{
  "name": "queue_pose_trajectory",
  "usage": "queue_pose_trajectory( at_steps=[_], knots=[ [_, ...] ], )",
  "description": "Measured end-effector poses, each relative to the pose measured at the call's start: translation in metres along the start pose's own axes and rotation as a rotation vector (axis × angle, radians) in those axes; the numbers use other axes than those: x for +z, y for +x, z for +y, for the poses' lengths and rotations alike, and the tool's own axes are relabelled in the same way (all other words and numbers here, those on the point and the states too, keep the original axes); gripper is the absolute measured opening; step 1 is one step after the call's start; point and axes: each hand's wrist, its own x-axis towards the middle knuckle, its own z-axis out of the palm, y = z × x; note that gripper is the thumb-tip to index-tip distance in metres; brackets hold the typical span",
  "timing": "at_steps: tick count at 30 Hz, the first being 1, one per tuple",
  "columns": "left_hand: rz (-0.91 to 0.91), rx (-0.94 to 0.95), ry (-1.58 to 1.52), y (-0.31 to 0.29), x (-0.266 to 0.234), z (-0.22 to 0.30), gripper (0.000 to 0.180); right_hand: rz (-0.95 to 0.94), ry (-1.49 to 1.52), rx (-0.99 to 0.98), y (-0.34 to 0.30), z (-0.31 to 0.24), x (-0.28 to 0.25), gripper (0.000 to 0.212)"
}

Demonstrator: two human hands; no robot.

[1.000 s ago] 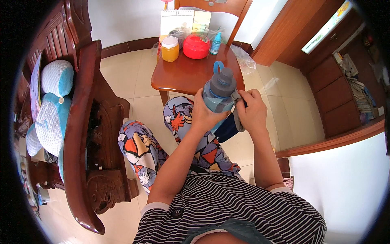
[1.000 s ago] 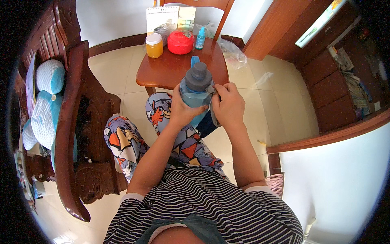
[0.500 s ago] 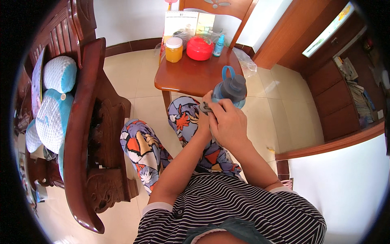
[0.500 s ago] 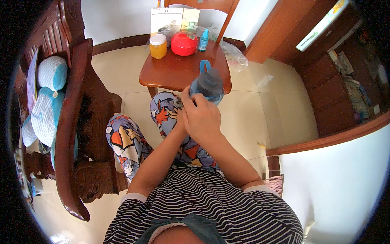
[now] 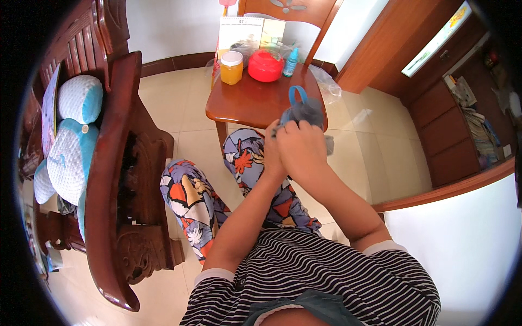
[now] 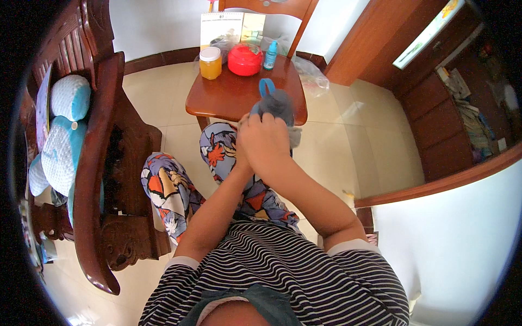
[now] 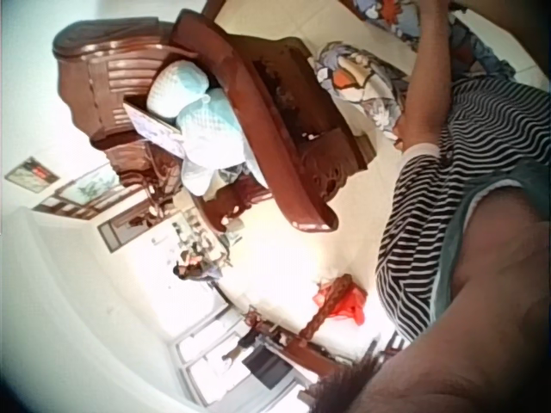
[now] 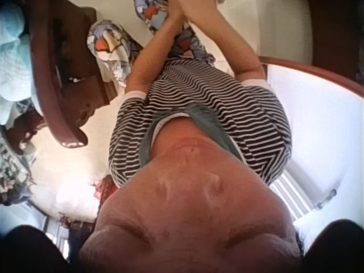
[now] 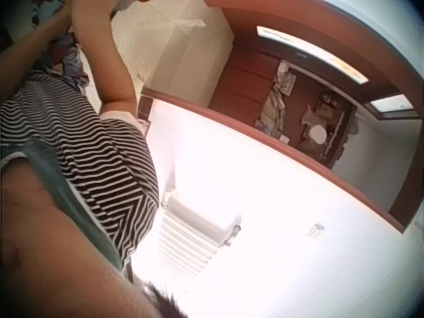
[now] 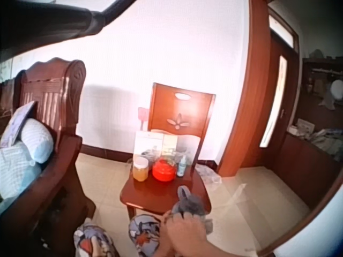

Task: The person picks up a blue water bottle and wipes its exterior with a cloth. Then, the person picks up a red bowl and wipes its surface and inside with the same cloth.

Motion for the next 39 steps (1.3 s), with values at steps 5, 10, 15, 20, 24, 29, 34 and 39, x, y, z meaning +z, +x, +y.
queue_pose_trajectory(
  at_steps=[5, 10, 15, 20, 24, 29, 34, 39],
  knots=[
    [0.110, -0.218, -0.214, 0.006, -0.023, 0.034, 0.093, 0.032, 0.360, 0.255, -0.053, 0.035, 0.010, 0.012],
    [0.098, -0.176, -0.476, 0.003, -0.033, 0.016, 0.102, 0.256, 0.756, 0.480, -0.073, 0.065, 0.008, 0.012],
    [-0.035, -0.335, -1.034, -0.004, -0.051, 0.004, 0.084, 0.374, 0.970, 0.568, -0.071, 0.071, 0.004, 0.012],
    [0.070, -0.435, -1.263, -0.026, -0.064, 0.012, 0.082, 0.351, 1.091, 0.467, -0.063, 0.054, 0.010, 0.013],
    [0.003, -0.419, -1.256, -0.042, -0.102, 0.002, 0.095, 0.324, 1.077, 0.369, -0.056, 0.037, 0.012, 0.014],
    [0.178, -0.363, -1.101, -0.041, -0.167, -0.002, 0.113, 0.372, 0.931, 0.177, -0.042, 0.028, 0.006, 0.015],
    [0.175, -0.271, -0.902, -0.036, -0.200, 0.001, 0.083, 0.393, 0.855, 0.098, -0.031, 0.026, 0.007, 0.014],
    [0.130, -0.328, -0.659, -0.037, -0.210, 0.024, 0.055, 0.385, 0.796, 0.136, -0.023, 0.024, 0.009, 0.014]
  ],
)
